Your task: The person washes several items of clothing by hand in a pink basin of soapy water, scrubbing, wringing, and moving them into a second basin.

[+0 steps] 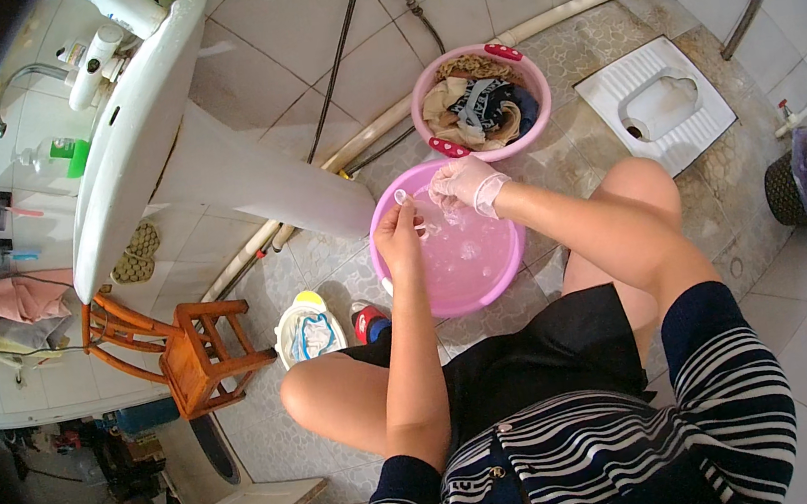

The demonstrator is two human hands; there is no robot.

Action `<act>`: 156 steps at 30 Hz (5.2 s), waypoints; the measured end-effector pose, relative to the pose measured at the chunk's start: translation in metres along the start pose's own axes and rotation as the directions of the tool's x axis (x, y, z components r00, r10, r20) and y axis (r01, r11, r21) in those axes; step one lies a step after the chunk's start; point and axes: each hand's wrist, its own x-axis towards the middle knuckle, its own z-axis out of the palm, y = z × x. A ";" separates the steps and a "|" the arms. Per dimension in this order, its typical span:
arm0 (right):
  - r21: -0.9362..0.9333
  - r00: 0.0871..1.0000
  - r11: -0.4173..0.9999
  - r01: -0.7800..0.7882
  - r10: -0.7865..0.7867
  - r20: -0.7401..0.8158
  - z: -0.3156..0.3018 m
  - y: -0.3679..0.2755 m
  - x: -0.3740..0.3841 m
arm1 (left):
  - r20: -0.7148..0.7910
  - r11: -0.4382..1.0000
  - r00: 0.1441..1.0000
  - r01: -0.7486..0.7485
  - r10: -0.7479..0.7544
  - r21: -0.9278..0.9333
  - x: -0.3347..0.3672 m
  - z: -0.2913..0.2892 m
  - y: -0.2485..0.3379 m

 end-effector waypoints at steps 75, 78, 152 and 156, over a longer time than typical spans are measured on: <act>-0.364 0.763 0.695 0.620 -0.643 0.072 0.076 0.034 -0.077 | 0.366 0.331 0.781 -0.568 0.506 0.754 0.029 -0.012 -0.032; -0.190 0.871 0.850 0.491 -0.476 0.120 0.082 0.039 -0.089 | 0.706 -0.499 0.563 -0.504 0.430 0.705 0.028 -0.019 -0.019; -0.453 0.803 0.667 0.592 -0.539 0.255 0.025 0.034 -0.076 | 0.418 0.116 0.903 -0.428 0.096 0.897 0.002 0.016 -0.005; -0.557 0.901 0.709 0.433 -0.370 0.228 0.045 0.050 -0.075 | 0.454 -0.106 0.890 -0.456 -0.046 0.883 -0.008 0.016 -0.032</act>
